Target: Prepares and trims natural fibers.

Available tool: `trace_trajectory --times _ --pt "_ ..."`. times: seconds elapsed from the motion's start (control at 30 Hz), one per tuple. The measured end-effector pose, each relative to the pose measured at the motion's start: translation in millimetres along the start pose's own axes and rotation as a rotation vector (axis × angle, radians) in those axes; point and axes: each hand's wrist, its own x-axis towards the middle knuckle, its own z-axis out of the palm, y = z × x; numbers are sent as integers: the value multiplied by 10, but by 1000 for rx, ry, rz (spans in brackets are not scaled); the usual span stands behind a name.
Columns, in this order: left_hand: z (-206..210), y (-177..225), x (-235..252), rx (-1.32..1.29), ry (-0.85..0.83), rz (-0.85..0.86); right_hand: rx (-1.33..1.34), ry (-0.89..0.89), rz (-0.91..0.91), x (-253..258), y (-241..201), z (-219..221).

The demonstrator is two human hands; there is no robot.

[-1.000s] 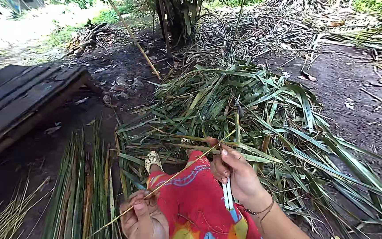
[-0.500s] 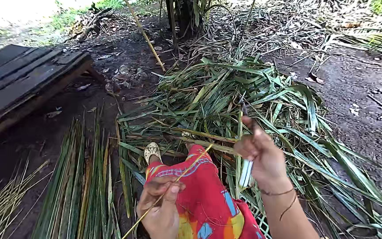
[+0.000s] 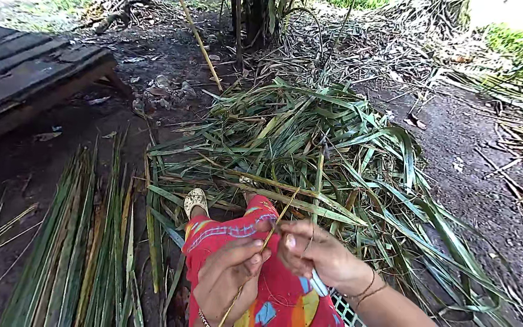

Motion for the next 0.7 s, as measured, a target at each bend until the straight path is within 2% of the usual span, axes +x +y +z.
trace_trajectory --times 0.13,0.2,0.23,0.33,0.4,0.43,0.5,0.57,0.6,0.63,0.67,0.7 --pt "-82 13 -74 6 5 2 77 416 -194 84 -209 -423" --pt "-124 21 -102 20 17 -5 112 481 -210 61 -261 -491" --pt "-124 1 -107 29 10 8 90 405 -168 24 -229 -424" --pt "-75 -61 -111 51 -25 74 82 18 98 -61 -29 -17" --pt "-68 -75 -91 61 -47 100 117 -95 158 -5 39 91" --pt "-85 -69 -87 61 -54 102 98 -68 132 29 11 50" --pt "-145 -44 -103 56 -53 94 32 117 -26 77 -161 -276" --pt "-199 2 -156 46 -21 42 -31 359 -210 -43 -450 -972" --pt "-224 29 -197 38 23 -12 -60 485 -229 -190 -565 -1381" --pt "-262 55 -254 31 83 -84 -101 606 -149 -357 -582 -1739" --pt "-318 71 -331 34 151 -163 -225 718 38 -501 -481 -1989" --pt "-392 69 -434 40 227 -243 -426 757 302 -654 -329 -2151"
